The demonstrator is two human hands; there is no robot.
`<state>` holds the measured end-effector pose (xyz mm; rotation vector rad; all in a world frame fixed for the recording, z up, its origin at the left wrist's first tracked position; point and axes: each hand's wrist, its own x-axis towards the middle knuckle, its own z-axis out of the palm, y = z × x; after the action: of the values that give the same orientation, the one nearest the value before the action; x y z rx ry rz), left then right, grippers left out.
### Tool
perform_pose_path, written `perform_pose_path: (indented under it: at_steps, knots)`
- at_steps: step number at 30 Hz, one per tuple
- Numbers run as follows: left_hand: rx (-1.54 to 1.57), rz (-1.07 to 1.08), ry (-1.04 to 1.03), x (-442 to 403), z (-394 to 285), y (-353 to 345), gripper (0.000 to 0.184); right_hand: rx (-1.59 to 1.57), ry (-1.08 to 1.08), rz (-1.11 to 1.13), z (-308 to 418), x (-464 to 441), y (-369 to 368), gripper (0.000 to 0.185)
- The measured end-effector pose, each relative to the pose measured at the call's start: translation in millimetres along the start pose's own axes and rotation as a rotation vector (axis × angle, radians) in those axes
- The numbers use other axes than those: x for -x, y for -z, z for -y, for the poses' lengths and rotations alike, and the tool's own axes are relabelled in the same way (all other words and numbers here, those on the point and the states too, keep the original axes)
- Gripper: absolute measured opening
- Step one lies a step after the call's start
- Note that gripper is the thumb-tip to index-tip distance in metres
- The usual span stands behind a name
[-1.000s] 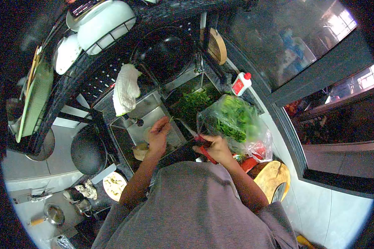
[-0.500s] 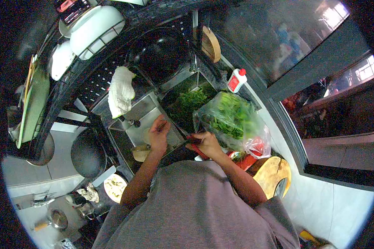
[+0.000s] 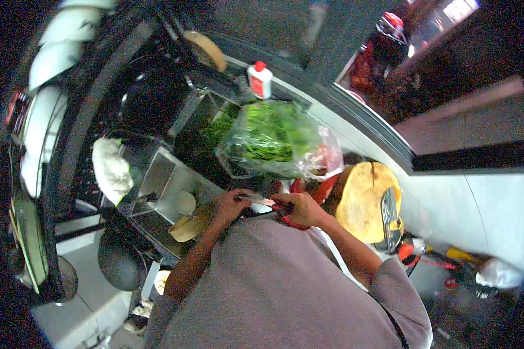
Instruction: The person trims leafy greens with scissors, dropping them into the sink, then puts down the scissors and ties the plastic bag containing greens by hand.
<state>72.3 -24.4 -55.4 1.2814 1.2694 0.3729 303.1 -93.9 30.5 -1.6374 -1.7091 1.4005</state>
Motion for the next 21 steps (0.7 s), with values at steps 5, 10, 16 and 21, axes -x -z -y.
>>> perform_pose_path:
  at_steps: [5,10,16,21]
  knots:
    - [-0.144,0.376,-0.274,-43.0,-0.1,-84.4,0.023,-0.093,-0.024,-0.195,-56.5,66.8,-0.5,0.044]
    - [-0.085,0.729,-0.609,-66.8,1.1,-155.4,0.05,-0.4,-0.3,-0.646,-129.3,151.8,-28.1,0.036]
    - [-0.043,0.916,-0.586,-41.0,-21.9,-143.5,0.049,0.062,-0.965,-1.045,-196.7,176.0,-38.2,0.034]
    - [-0.152,0.758,-0.609,-55.4,-16.7,-166.4,0.035,0.108,-0.752,-1.136,-209.0,168.3,-21.1,0.044]
